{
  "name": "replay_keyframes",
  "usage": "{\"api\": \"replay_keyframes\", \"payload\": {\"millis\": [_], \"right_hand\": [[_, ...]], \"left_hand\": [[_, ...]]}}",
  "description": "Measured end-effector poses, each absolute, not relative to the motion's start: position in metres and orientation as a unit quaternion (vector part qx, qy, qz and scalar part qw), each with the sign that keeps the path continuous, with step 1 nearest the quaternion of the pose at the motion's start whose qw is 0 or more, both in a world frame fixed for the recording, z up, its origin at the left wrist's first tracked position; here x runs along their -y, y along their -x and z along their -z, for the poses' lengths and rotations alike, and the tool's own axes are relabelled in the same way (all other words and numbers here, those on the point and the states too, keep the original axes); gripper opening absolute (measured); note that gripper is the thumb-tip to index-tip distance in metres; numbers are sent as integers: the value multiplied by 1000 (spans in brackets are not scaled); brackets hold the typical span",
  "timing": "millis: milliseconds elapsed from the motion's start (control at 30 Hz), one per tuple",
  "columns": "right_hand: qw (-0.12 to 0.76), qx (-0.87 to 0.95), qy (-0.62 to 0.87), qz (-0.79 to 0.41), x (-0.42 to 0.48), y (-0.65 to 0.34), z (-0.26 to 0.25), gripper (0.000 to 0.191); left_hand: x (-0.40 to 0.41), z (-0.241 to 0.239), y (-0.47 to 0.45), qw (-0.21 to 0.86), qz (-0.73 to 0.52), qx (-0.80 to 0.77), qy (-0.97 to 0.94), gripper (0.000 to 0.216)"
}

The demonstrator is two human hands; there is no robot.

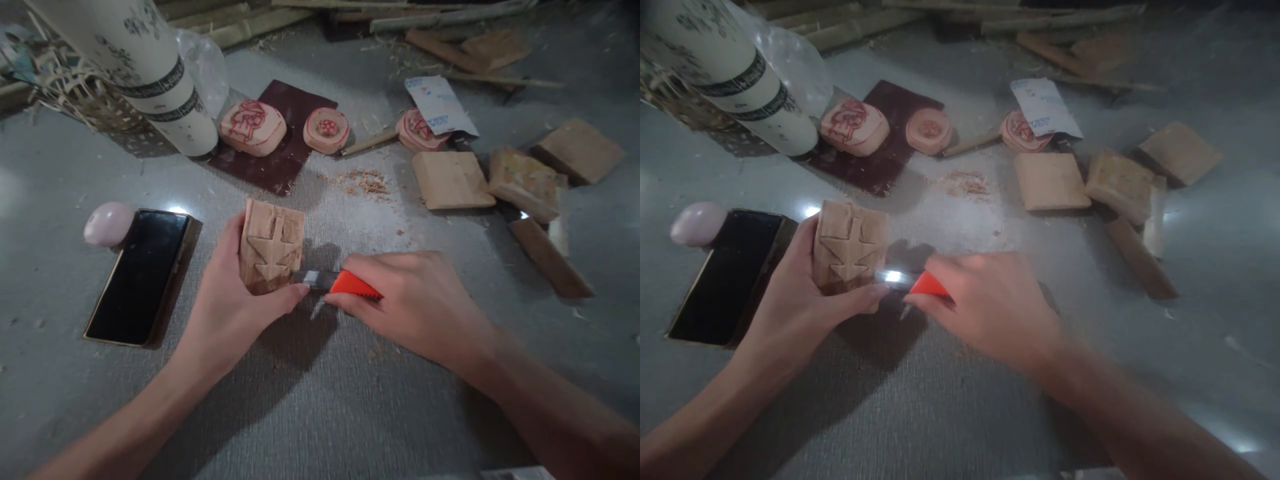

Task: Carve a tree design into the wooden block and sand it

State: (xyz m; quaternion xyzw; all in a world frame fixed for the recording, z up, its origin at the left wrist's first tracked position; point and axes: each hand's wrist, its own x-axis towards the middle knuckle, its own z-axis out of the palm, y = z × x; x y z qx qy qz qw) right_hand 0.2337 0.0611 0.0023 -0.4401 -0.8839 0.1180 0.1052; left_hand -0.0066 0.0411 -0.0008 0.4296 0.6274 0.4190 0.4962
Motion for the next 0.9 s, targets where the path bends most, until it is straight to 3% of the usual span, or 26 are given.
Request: {"api": "replay_keyframes", "payload": {"millis": [367,900], "right_hand": [[99,874,460,-116,-57,-233,-8,40],[92,872,473,-84,-54,-229,-8,44]], "left_hand": [[-42,1,7,476,-427,-602,-479,97],[-44,-9,1,516,-420,-628,-403,75]]}}
